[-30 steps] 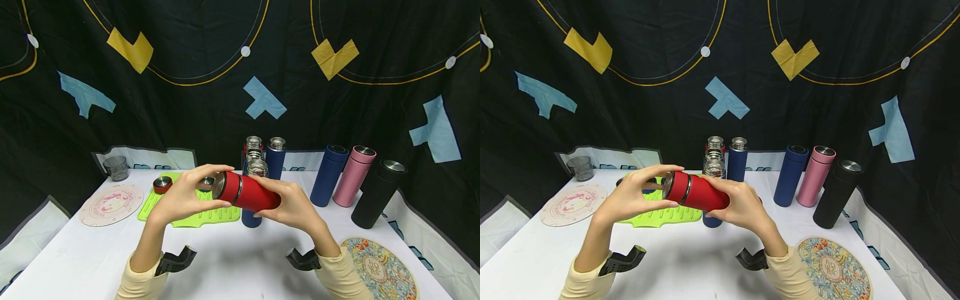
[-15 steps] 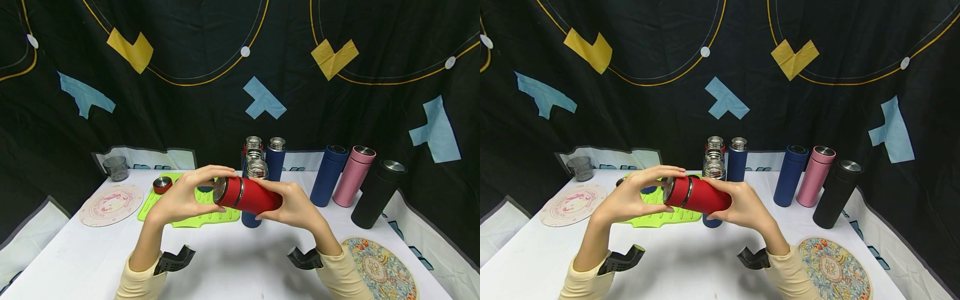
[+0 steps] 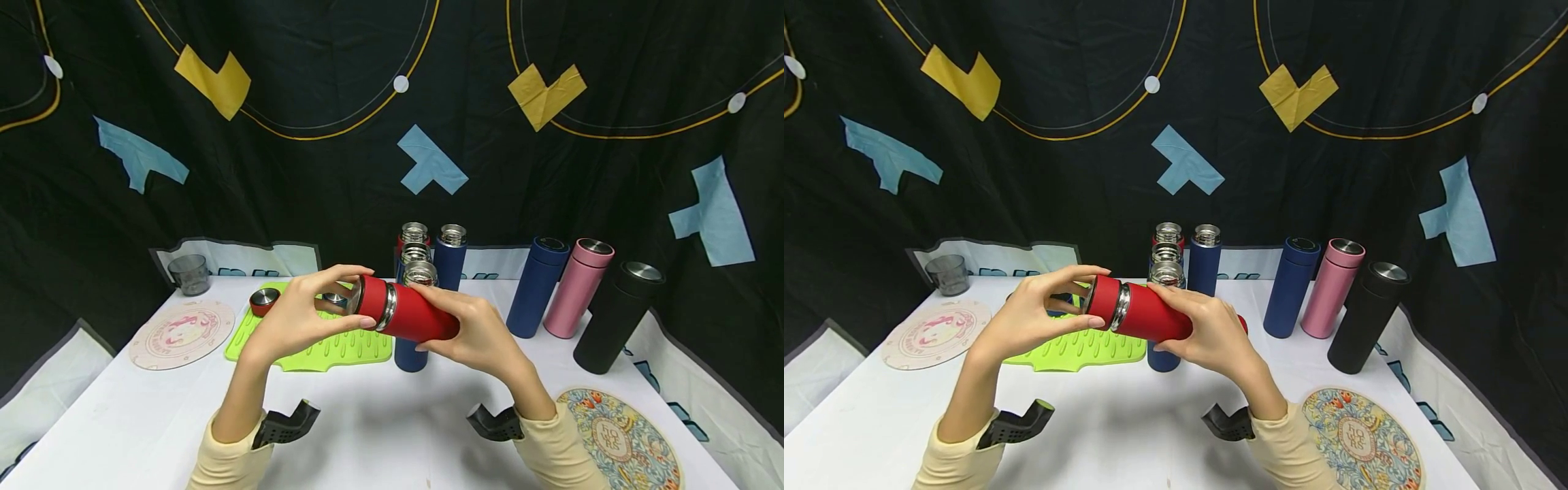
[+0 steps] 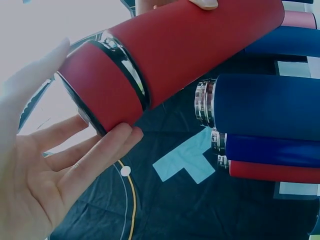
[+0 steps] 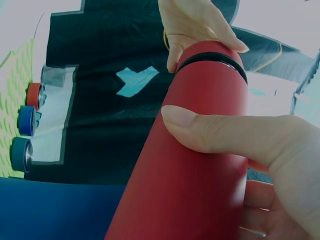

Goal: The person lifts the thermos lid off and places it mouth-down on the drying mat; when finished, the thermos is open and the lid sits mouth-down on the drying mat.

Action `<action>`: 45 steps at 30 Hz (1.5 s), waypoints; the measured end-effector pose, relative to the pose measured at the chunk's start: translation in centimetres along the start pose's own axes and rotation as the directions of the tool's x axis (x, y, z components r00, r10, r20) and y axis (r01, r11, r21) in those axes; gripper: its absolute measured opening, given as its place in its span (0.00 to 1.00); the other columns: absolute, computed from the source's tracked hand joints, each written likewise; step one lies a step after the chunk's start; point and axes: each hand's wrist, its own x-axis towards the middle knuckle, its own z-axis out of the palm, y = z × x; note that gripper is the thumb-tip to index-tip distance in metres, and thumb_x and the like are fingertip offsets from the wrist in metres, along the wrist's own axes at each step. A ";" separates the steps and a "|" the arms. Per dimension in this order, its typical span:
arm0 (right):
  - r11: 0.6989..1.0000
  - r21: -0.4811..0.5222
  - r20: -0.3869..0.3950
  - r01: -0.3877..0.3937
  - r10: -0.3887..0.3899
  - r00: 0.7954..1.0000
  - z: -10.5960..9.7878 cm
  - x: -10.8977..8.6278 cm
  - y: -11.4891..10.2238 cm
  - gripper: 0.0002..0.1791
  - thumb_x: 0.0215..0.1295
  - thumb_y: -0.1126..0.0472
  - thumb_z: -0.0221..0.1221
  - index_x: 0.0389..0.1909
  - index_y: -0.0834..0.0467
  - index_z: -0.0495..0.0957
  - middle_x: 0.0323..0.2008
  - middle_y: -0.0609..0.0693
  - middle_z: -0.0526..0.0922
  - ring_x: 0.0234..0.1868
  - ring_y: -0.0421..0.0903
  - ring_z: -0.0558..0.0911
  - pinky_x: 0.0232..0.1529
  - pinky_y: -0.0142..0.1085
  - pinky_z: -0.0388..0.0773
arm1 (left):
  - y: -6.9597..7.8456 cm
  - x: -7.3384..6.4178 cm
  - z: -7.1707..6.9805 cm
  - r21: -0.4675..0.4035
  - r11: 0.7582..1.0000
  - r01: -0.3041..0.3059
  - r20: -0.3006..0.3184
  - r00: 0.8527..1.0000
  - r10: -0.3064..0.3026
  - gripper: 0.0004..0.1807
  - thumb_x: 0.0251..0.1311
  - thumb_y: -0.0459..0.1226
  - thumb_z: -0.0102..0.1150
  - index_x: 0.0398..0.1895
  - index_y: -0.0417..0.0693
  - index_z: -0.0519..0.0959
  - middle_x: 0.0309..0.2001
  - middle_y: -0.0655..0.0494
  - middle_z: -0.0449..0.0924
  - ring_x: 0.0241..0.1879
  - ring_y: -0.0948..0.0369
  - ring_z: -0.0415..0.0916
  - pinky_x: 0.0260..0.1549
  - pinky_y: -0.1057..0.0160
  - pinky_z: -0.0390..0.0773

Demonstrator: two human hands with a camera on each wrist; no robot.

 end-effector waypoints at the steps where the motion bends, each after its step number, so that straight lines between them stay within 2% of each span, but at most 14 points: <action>1: 1.000 -0.008 -0.002 0.000 0.000 1.000 0.0 0.0 0.0 0.45 0.39 0.61 0.79 0.64 0.52 0.73 0.56 0.51 0.80 0.52 0.52 0.81 0.45 0.43 0.82 | 0.0 0.0 0.0 0.002 1.000 0.007 -0.001 1.000 -0.007 0.33 0.48 0.43 0.75 0.60 0.55 0.74 0.51 0.54 0.79 0.44 0.56 0.79 0.37 0.59 0.83; 13: 0.999 -0.029 0.023 -0.031 0.032 0.999 -0.4 -0.2 0.2 0.46 0.40 0.60 0.79 0.65 0.51 0.72 0.53 0.51 0.82 0.48 0.50 0.82 0.43 0.41 0.82 | -0.1 -0.1 -0.4 0.006 1.000 -0.005 -0.013 1.000 0.005 0.34 0.49 0.43 0.74 0.62 0.55 0.74 0.54 0.54 0.77 0.47 0.56 0.77 0.40 0.57 0.83; 18: 0.996 0.035 0.021 -0.078 0.077 0.997 -0.8 -0.3 0.8 0.45 0.41 0.60 0.78 0.66 0.50 0.71 0.49 0.51 0.83 0.44 0.49 0.82 0.40 0.38 0.83 | -0.3 -0.5 -1.2 0.032 0.999 -0.011 -0.039 0.999 0.012 0.34 0.48 0.42 0.75 0.62 0.56 0.74 0.53 0.57 0.77 0.46 0.58 0.77 0.40 0.61 0.83; 22: 0.990 0.099 -0.012 -0.103 0.105 0.994 -1.2 -0.3 1.3 0.45 0.42 0.59 0.78 0.65 0.51 0.71 0.48 0.51 0.83 0.43 0.49 0.83 0.39 0.38 0.83 | -1.0 -0.9 -1.9 0.069 0.998 0.003 -0.030 1.000 -0.001 0.35 0.48 0.44 0.75 0.62 0.56 0.74 0.52 0.59 0.78 0.46 0.59 0.77 0.41 0.61 0.82; 27: 0.983 0.109 -0.066 -0.148 0.155 0.986 -1.6 -0.5 2.2 0.45 0.43 0.58 0.77 0.67 0.51 0.70 0.51 0.53 0.82 0.45 0.50 0.83 0.40 0.41 0.83 | -2.5 -1.4 -2.9 0.099 0.994 0.039 -0.004 0.999 -0.038 0.37 0.47 0.47 0.75 0.62 0.54 0.73 0.53 0.57 0.77 0.46 0.58 0.77 0.42 0.59 0.82; 32: 0.980 0.084 -0.150 -0.179 0.190 0.970 -1.6 -0.7 3.2 0.47 0.44 0.61 0.77 0.68 0.52 0.68 0.52 0.54 0.82 0.46 0.52 0.83 0.41 0.45 0.83 | -4.7 -2.3 -4.2 0.154 0.986 0.058 0.001 0.998 -0.059 0.37 0.47 0.47 0.75 0.62 0.52 0.72 0.52 0.55 0.78 0.45 0.57 0.78 0.40 0.59 0.83; 35: 0.976 0.087 -0.204 -0.198 0.212 0.956 -1.5 -0.8 3.8 0.46 0.43 0.62 0.77 0.67 0.56 0.69 0.52 0.56 0.82 0.47 0.53 0.83 0.44 0.48 0.82 | -6.2 -2.9 -4.8 0.168 0.983 0.077 0.002 0.997 -0.078 0.36 0.47 0.48 0.75 0.61 0.51 0.73 0.50 0.53 0.79 0.43 0.56 0.79 0.40 0.57 0.83; 38: 0.969 0.109 -0.243 -0.223 0.244 0.939 -1.4 -0.7 4.5 0.45 0.43 0.62 0.77 0.66 0.59 0.70 0.53 0.57 0.81 0.48 0.55 0.82 0.46 0.51 0.80 | -7.5 -3.4 -5.3 0.168 0.978 0.123 0.006 0.992 -0.126 0.36 0.47 0.48 0.74 0.61 0.49 0.73 0.50 0.51 0.79 0.44 0.55 0.78 0.42 0.55 0.82; 41: 0.959 0.132 -0.262 -0.252 0.279 0.924 -1.2 -0.7 5.3 0.44 0.44 0.62 0.77 0.65 0.61 0.69 0.54 0.58 0.80 0.49 0.56 0.81 0.48 0.52 0.79 | -8.8 -3.9 -5.6 0.193 0.966 0.171 0.000 0.985 -0.174 0.38 0.48 0.49 0.74 0.61 0.47 0.72 0.50 0.49 0.79 0.45 0.53 0.78 0.43 0.54 0.81; 45: 0.944 0.162 -0.282 -0.288 0.324 0.903 -0.8 -0.8 6.3 0.44 0.44 0.63 0.77 0.65 0.61 0.69 0.53 0.59 0.80 0.49 0.56 0.81 0.48 0.52 0.79 | -10.7 -4.5 -6.0 0.246 0.948 0.200 -0.017 0.979 -0.202 0.38 0.48 0.48 0.74 0.62 0.45 0.72 0.49 0.47 0.79 0.45 0.52 0.77 0.44 0.51 0.81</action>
